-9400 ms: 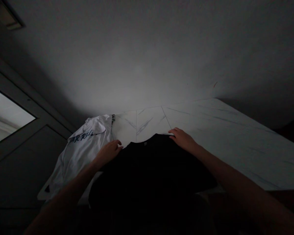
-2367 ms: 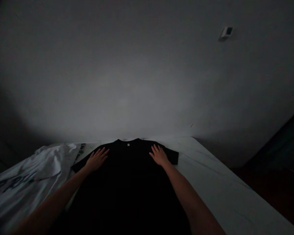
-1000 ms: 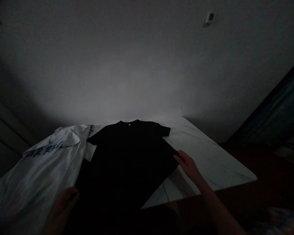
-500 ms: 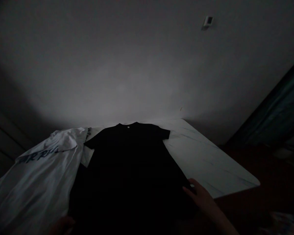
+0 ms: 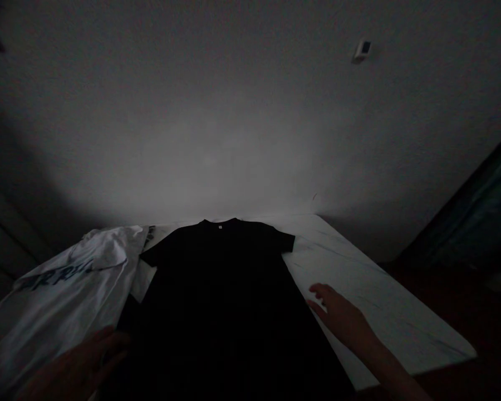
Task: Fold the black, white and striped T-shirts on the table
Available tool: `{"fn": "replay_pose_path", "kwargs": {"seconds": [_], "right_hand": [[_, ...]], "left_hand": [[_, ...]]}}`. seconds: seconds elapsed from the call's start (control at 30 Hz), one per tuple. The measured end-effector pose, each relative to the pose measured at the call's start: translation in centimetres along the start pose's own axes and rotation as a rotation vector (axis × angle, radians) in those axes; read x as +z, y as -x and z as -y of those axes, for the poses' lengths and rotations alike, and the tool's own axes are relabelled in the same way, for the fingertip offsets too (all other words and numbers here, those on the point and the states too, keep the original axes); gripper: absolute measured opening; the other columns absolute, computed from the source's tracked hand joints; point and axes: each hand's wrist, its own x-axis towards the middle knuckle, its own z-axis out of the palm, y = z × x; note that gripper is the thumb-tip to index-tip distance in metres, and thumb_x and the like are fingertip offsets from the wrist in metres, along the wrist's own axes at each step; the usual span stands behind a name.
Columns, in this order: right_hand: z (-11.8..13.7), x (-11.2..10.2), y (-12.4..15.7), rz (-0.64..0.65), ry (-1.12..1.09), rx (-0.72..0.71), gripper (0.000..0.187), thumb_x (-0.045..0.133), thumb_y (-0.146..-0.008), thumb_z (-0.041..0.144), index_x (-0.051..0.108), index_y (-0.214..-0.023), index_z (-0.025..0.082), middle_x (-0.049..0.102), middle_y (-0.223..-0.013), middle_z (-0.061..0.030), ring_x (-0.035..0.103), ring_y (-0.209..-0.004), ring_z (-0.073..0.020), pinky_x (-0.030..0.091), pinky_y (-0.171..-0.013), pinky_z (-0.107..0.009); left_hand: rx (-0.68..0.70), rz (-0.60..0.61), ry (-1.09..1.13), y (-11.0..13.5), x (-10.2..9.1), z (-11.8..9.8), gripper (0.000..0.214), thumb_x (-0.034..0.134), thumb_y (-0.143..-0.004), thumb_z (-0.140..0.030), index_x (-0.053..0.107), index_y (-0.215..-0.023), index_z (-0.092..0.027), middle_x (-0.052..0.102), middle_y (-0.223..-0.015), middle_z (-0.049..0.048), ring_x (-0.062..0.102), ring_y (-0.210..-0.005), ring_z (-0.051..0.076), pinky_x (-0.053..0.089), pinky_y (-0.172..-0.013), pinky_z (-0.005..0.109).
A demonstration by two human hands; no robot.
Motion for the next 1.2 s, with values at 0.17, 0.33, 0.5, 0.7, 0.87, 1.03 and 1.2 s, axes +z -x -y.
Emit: {"fn": "replay_pose_path", "kwargs": {"seconds": [0.17,0.33,0.5,0.7,0.87,1.03,1.2], "right_hand": [[6.7,2.2,-15.8,0.047,0.207,-0.137,0.020,0.051,-0.091,0.028,0.066,-0.101,0.021,0.068,-0.111,-0.0088,0.064,-0.101,-0.0226,0.047,-0.087,-0.031],[10.3,6.5,-27.5,0.028,0.299,-0.054,0.025,0.048,-0.094,0.017,0.066,-0.112,0.017,0.064,-0.122,-0.0136,0.062,-0.110,-0.0235,0.046,-0.087,-0.030],[9.6,10.0,-33.4,0.037,0.303,-0.051,0.025,0.053,-0.091,0.013,0.066,-0.112,0.010,0.064,-0.120,-0.0209,0.066,-0.103,-0.0258,0.048,-0.081,-0.032],[7.4,11.3,-37.7,0.112,0.230,-0.149,0.014,0.059,-0.083,0.013,0.071,-0.090,0.017,0.073,-0.093,-0.0076,0.068,-0.089,-0.0197,0.047,-0.078,-0.027],[6.4,11.1,-39.1,0.077,0.251,-0.163,0.016,0.055,-0.086,0.014,0.070,-0.086,0.019,0.071,-0.093,-0.0101,0.067,-0.090,-0.0212,0.047,-0.078,-0.028],[10.6,13.1,-36.9,-0.101,0.356,-0.013,0.027,0.046,-0.093,0.014,0.065,-0.112,0.012,0.061,-0.118,-0.0208,0.067,-0.097,-0.0256,0.049,-0.076,-0.033],[13.6,16.7,-33.1,-0.039,0.328,-0.299,0.050,0.042,-0.098,0.036,0.046,-0.143,0.013,0.042,-0.151,-0.0185,0.045,-0.135,-0.0278,0.038,-0.109,-0.041]], "left_hand": [[0.207,0.042,-0.282,-16.8,-2.5,-5.3,0.028,0.048,-0.088,-0.032,0.068,-0.107,-0.024,0.068,-0.109,0.0063,0.063,-0.106,0.024,0.047,-0.098,0.037],[-0.054,-0.066,-0.440,-30.2,-0.4,-5.2,0.033,0.043,-0.095,-0.027,0.063,-0.119,-0.016,0.063,-0.124,0.0155,0.058,-0.116,0.029,0.046,-0.099,0.042],[-0.158,-0.106,-0.406,-36.4,2.6,-3.6,0.034,0.047,-0.095,-0.028,0.062,-0.123,-0.017,0.061,-0.128,0.0168,0.056,-0.120,0.030,0.045,-0.098,0.043],[-0.138,-0.060,-0.360,-40.3,5.1,-2.9,0.026,0.058,-0.090,-0.034,0.070,-0.108,-0.020,0.067,-0.118,0.0134,0.057,-0.116,0.030,0.044,-0.096,0.043],[-0.099,-0.143,-0.392,-41.7,5.9,-3.3,0.025,0.054,-0.093,-0.025,0.066,-0.113,-0.015,0.064,-0.120,0.0158,0.053,-0.118,0.030,0.039,-0.100,0.044],[-0.153,-0.312,-0.429,-40.7,8.1,-6.6,0.039,0.037,-0.094,-0.011,0.055,-0.129,-0.012,0.058,-0.128,0.0204,0.048,-0.124,0.032,0.035,-0.104,0.050],[0.024,-0.236,-0.423,-37.5,11.0,-7.8,0.049,0.037,-0.099,-0.031,0.045,-0.144,-0.014,0.046,-0.149,0.0155,0.040,-0.137,0.029,0.029,-0.113,0.044]]}}
